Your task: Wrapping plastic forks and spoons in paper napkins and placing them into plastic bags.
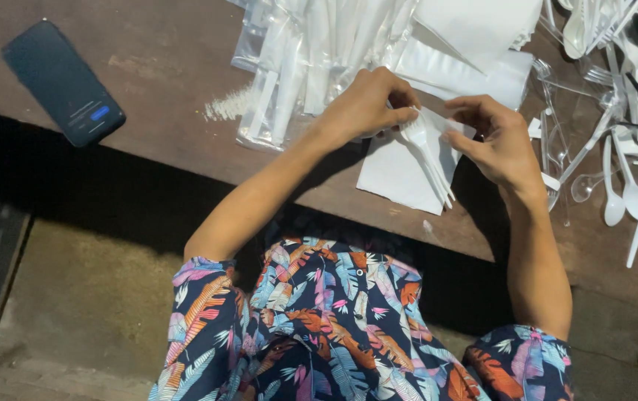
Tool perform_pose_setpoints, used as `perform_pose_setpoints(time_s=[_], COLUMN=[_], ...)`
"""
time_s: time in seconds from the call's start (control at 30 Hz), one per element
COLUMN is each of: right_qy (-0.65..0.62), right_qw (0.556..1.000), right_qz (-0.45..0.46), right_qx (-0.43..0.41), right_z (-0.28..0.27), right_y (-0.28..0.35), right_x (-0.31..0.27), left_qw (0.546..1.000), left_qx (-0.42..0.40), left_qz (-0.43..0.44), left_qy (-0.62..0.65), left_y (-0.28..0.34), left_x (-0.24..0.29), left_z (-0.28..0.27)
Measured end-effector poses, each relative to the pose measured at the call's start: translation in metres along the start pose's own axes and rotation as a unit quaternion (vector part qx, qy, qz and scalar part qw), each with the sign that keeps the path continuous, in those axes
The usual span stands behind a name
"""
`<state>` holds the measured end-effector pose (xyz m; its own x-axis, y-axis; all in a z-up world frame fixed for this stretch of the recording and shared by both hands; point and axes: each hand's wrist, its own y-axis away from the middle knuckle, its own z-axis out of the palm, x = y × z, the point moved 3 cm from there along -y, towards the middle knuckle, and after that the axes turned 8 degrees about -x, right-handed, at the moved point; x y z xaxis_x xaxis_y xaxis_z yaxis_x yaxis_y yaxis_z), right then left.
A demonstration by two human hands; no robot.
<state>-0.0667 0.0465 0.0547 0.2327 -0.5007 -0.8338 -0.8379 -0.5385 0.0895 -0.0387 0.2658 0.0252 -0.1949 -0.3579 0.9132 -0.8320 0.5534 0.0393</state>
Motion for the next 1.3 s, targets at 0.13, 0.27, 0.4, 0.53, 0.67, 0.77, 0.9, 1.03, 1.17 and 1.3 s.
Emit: perform_pose_setpoints(time_s=[0.13,0.27,0.4,0.53,0.67,0.77,0.9,1.03,1.17,1.3], right_qy=[-0.036,-0.064,-0.055,-0.120,-0.103,-0.100,-0.111,-0.063,-0.066,-0.077], right_qw=[0.999,0.994,0.991,0.985,0.987,0.987,0.987,0.995,0.996,0.995], right_qz=[0.012,0.040,0.015,0.008,0.005,0.001,-0.015,-0.025,-0.012,0.001], right_qx=[0.030,0.079,0.117,0.126,0.126,0.124,0.118,0.071,0.063,0.061], right_z=[-0.003,-0.006,-0.008,-0.004,-0.005,-0.007,-0.011,-0.019,-0.020,-0.017], right_y=[0.002,0.008,0.011,0.013,0.012,0.010,0.004,0.003,0.004,0.006], right_x=[0.013,0.007,0.005,0.005,0.006,0.010,0.017,0.009,0.006,0.017], left_qw=[0.998,0.996,0.998,0.999,0.998,0.999,0.999,1.000,0.999,0.999], left_qx=[0.020,0.043,0.032,0.026,0.052,0.046,0.023,-0.010,0.014,0.019], left_qz=[-0.011,0.004,0.013,0.021,0.003,-0.005,-0.040,-0.023,-0.031,-0.027], left_qy=[-0.064,-0.082,-0.058,-0.025,-0.020,-0.022,-0.028,-0.017,-0.008,-0.018], left_y=[-0.004,-0.004,-0.002,-0.001,-0.004,-0.008,-0.003,-0.001,-0.001,-0.004], left_x=[-0.015,-0.016,-0.014,-0.007,-0.011,-0.020,-0.010,-0.001,-0.004,-0.010], left_z=[0.006,0.004,-0.001,-0.010,-0.021,-0.020,-0.021,-0.027,-0.025,-0.015])
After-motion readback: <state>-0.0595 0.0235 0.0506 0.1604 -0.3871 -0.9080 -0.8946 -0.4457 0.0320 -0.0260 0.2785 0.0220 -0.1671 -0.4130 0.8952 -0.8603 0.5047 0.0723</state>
